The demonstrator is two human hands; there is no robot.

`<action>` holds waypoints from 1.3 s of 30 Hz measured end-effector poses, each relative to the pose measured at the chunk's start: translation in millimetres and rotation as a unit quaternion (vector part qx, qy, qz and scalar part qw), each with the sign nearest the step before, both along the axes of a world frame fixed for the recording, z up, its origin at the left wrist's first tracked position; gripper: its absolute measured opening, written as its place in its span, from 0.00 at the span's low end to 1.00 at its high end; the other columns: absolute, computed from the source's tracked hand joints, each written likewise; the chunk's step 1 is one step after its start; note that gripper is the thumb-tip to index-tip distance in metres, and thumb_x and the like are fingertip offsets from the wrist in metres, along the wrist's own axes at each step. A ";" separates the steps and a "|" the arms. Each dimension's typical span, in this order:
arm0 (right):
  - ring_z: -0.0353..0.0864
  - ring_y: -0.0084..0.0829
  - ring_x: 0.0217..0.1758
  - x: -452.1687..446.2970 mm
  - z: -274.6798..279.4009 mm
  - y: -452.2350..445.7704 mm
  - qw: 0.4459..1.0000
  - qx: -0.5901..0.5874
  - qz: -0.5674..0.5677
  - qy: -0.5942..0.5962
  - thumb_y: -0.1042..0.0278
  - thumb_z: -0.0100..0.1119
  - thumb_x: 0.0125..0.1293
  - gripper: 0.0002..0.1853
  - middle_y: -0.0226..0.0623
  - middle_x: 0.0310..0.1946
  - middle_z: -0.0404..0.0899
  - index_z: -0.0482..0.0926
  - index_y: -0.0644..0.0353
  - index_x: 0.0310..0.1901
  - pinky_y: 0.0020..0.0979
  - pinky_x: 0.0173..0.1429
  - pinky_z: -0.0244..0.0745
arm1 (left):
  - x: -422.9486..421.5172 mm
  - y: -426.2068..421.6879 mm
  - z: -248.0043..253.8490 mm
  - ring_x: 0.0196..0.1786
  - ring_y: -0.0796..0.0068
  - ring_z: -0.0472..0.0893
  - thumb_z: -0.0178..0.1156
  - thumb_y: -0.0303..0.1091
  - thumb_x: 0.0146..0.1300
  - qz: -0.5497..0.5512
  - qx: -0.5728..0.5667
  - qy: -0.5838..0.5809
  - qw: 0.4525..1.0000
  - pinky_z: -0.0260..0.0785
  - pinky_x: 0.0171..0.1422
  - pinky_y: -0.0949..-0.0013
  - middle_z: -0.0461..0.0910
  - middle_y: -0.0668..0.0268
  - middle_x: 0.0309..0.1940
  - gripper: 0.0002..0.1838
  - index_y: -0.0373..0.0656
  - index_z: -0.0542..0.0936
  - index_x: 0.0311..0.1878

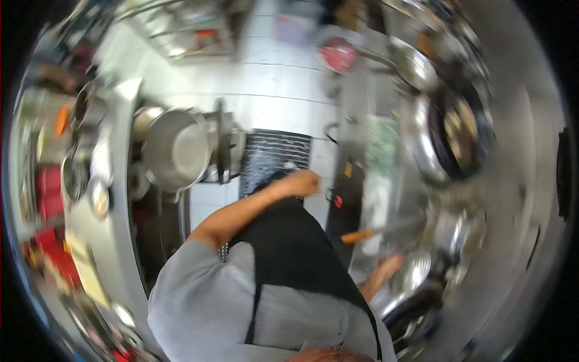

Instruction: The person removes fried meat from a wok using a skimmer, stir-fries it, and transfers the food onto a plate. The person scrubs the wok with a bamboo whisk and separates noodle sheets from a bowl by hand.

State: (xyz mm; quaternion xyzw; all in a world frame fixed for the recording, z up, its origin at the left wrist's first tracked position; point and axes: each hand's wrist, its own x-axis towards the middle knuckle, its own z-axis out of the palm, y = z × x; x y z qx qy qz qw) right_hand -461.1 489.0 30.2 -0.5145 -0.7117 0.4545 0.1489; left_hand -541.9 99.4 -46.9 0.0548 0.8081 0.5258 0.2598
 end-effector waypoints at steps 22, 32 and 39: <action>0.54 0.12 0.11 -39.4 180.4 -77.4 0.960 -0.088 0.010 0.265 0.67 0.48 0.73 0.06 0.24 0.21 0.66 0.68 0.59 0.45 0.17 0.09 0.52 | -124.5 118.5 -251.4 0.31 0.64 0.83 0.59 0.43 0.54 -0.481 -0.245 0.289 0.791 0.77 0.33 0.62 0.80 0.61 0.24 0.12 0.45 0.82 0.33; 0.57 0.14 0.11 -204.4 185.5 -81.5 0.975 -0.124 0.023 0.182 0.71 0.45 0.72 0.10 0.33 0.33 0.70 0.68 0.62 0.52 0.20 0.09 0.50 | -139.9 146.0 -307.7 0.30 0.66 0.81 0.52 0.51 0.61 -0.631 -0.122 0.305 0.703 0.77 0.43 0.48 0.80 0.57 0.38 0.16 0.55 0.80 0.45; 0.59 0.16 0.17 -273.0 214.5 -111.8 0.882 -0.419 0.013 0.214 0.75 0.45 0.70 0.08 0.35 0.37 0.69 0.64 0.60 0.48 0.21 0.13 0.56 | -149.9 145.6 -297.7 0.29 0.65 0.81 0.53 0.50 0.60 -0.666 -0.103 0.303 0.674 0.76 0.42 0.50 0.81 0.59 0.37 0.15 0.55 0.81 0.43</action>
